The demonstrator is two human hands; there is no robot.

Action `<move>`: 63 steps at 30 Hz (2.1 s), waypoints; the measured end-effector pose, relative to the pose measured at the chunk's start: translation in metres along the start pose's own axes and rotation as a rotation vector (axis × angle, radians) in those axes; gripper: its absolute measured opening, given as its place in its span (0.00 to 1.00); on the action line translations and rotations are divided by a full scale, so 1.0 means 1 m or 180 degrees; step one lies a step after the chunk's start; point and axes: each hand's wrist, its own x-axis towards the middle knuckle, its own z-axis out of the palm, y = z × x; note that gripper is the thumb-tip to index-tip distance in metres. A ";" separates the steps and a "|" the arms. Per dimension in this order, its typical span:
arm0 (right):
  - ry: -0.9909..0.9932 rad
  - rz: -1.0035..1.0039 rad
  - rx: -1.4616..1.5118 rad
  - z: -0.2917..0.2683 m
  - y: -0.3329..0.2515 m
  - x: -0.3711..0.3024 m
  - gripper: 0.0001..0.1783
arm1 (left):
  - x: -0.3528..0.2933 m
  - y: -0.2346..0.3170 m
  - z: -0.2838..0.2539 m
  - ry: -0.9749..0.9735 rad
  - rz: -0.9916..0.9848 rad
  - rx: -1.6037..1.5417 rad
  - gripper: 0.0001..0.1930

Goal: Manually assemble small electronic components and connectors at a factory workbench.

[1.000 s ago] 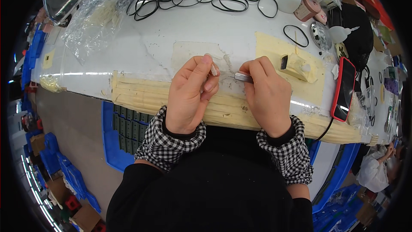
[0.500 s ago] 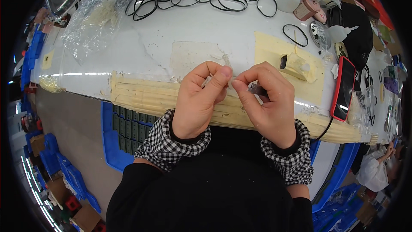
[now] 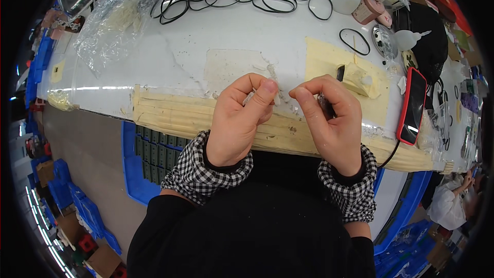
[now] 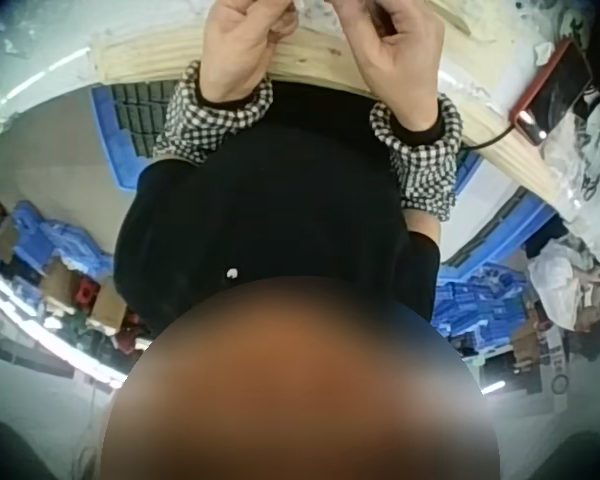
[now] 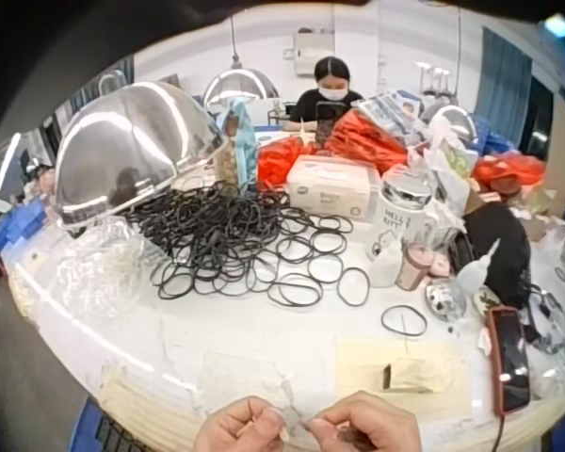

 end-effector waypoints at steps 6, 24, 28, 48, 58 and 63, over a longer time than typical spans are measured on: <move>-0.0238 0.0078 0.0080 0.005 -0.002 -0.001 0.06 | -0.001 -0.001 0.001 -0.0019 0.0089 0.0324 0.08; -0.0389 -0.0963 -0.1030 -0.007 0.005 0.000 0.21 | 0.001 0.006 -0.001 -0.0539 -0.0424 -0.0373 0.11; -0.0338 -0.1158 -0.1355 -0.005 0.012 -0.001 0.21 | 0.002 0.006 -0.004 -0.0804 -0.0760 -0.0695 0.12; -0.0202 -0.1114 -0.1402 -0.005 0.010 -0.002 0.18 | 0.002 0.005 -0.005 -0.0785 -0.0889 -0.0692 0.11; -0.0251 -0.1138 -0.1617 -0.002 0.010 -0.003 0.19 | 0.001 0.004 -0.006 -0.0811 -0.0851 -0.0629 0.11; -0.0433 -0.1012 -0.1681 -0.005 0.010 -0.004 0.19 | 0.001 0.006 -0.007 -0.0825 -0.0817 -0.0382 0.10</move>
